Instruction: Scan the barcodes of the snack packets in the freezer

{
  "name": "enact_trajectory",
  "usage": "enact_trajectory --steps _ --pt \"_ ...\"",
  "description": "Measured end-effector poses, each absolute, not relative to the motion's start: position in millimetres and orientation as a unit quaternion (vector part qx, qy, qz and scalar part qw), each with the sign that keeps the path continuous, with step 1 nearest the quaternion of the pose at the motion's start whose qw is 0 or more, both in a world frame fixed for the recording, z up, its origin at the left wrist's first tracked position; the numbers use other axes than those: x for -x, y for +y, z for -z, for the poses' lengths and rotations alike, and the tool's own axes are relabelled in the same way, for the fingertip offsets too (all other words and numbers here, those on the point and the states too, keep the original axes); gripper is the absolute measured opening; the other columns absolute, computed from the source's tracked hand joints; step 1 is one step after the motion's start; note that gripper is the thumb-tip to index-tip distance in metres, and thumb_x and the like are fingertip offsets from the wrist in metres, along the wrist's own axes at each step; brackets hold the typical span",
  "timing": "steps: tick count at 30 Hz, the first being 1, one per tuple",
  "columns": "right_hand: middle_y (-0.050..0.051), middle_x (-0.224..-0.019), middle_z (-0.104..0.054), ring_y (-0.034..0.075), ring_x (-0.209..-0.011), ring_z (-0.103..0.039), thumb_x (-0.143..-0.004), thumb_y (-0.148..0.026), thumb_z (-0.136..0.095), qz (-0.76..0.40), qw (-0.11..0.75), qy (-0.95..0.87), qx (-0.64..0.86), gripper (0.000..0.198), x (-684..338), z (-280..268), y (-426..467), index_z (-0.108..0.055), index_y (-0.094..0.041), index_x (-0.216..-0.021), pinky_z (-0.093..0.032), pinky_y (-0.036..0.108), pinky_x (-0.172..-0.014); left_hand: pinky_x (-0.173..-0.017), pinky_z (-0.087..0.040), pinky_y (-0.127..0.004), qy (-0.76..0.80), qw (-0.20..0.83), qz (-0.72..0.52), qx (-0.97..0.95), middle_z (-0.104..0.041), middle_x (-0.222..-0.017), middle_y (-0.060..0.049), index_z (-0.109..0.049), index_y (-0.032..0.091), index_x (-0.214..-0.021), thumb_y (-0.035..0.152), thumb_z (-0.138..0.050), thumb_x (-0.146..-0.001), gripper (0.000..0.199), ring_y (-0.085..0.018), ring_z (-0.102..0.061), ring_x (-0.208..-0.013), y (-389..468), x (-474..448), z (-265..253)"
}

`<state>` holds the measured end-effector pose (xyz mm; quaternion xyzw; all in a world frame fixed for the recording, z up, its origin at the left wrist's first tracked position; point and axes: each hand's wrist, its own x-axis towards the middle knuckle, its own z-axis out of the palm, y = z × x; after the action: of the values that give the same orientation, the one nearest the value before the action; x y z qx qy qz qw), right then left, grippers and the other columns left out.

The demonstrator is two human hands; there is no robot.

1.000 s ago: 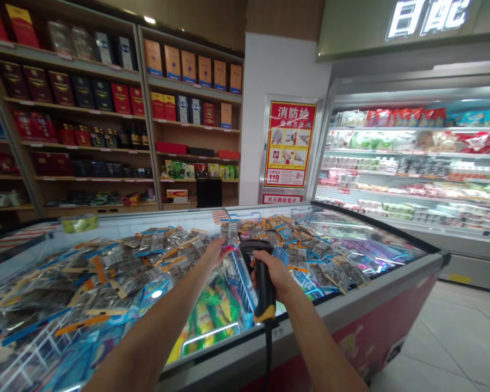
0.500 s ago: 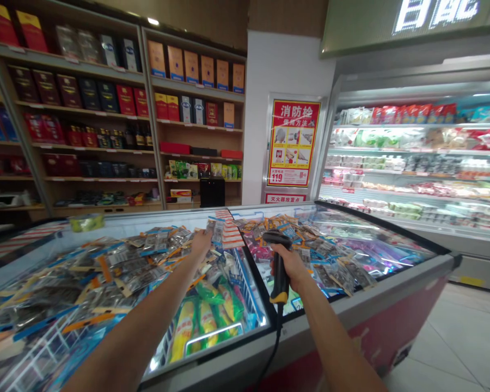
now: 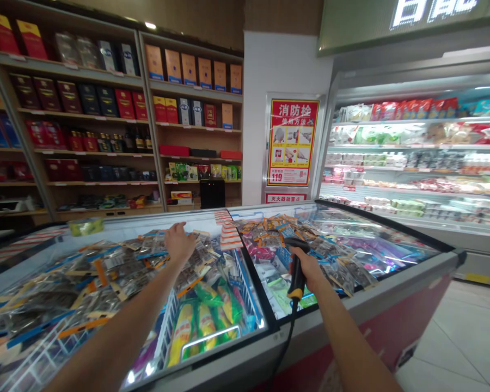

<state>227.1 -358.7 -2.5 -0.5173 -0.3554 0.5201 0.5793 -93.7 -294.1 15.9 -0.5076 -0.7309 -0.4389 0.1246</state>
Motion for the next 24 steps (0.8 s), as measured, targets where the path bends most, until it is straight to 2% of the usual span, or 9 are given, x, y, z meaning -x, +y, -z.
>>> enact_trajectory --steps 5,9,13,15,19,24 --pt "0.000 -0.039 -0.052 0.010 -0.034 -0.048 -0.066 -0.032 -0.057 -0.500 0.574 -0.327 0.561 0.020 -238 3 -363 -0.051 -0.015 -0.059 -0.041 0.021 -0.035 -0.092 -0.028 -0.035 -0.615 0.020 0.419 0.668 -0.044 -0.120 -0.008 -0.050 0.020 -0.105 0.013 -0.047 -0.068 0.038 -0.024 -0.038 -0.109 -277 -1 -6" --pt "0.000 -0.038 -0.052 0.011 -0.033 -0.048 -0.066 -0.033 -0.056 -0.492 0.576 -0.318 0.571 0.020 -248 3 -370 -0.050 -0.016 -0.058 -0.039 0.021 -0.033 -0.096 -0.022 -0.038 -0.514 -0.077 0.363 0.774 -0.044 -0.120 -0.011 -0.052 0.018 -0.103 0.013 -0.043 -0.072 0.032 -0.024 -0.036 -0.113 -266 -72 18" --pt "0.000 -0.038 -0.052 0.010 -0.033 -0.048 -0.067 -0.034 -0.055 -0.479 0.577 -0.339 0.567 0.021 -258 6 -374 -0.051 -0.015 -0.059 -0.038 0.020 -0.033 -0.099 -0.013 -0.044 -0.465 -0.170 0.315 0.810 -0.039 -0.127 -0.007 -0.051 0.022 -0.103 0.014 -0.048 -0.071 0.034 -0.025 -0.026 -0.121 -258 -106 38" --pt "0.000 -0.038 -0.052 0.011 -0.033 -0.048 -0.067 -0.035 -0.054 -0.478 0.575 -0.345 0.568 0.022 -261 7 -375 -0.052 -0.014 -0.060 -0.037 0.020 -0.033 -0.099 -0.010 -0.047 -0.455 -0.196 0.310 0.811 -0.040 -0.127 -0.006 -0.053 0.024 -0.099 0.015 -0.053 -0.068 0.032 -0.027 -0.023 -0.122 -255 -110 43" --pt "0.000 -0.039 -0.052 0.011 -0.033 -0.049 -0.067 -0.034 -0.054 -0.486 0.569 -0.333 0.574 0.021 -259 5 -377 -0.052 -0.014 -0.061 -0.037 0.020 -0.033 -0.098 -0.009 -0.050 -0.422 -0.201 0.326 0.822 -0.052 -0.114 -0.006 -0.057 0.025 -0.087 0.013 -0.056 -0.064 0.026 -0.027 -0.032 -0.117 -253 -101 45" --pt "0.000 -0.040 -0.053 0.010 -0.034 -0.048 -0.067 -0.033 -0.055 -0.506 0.567 -0.328 0.562 0.020 -247 0 -379 -0.052 -0.015 -0.061 -0.039 0.020 -0.034 -0.098 -0.019 -0.043 -0.401 -0.172 0.346 0.831 -0.060 -0.083 -0.007 -0.055 0.021 -0.058 0.014 -0.058 -0.062 0.008 -0.026 -0.045 -0.104 -255 -72 38"
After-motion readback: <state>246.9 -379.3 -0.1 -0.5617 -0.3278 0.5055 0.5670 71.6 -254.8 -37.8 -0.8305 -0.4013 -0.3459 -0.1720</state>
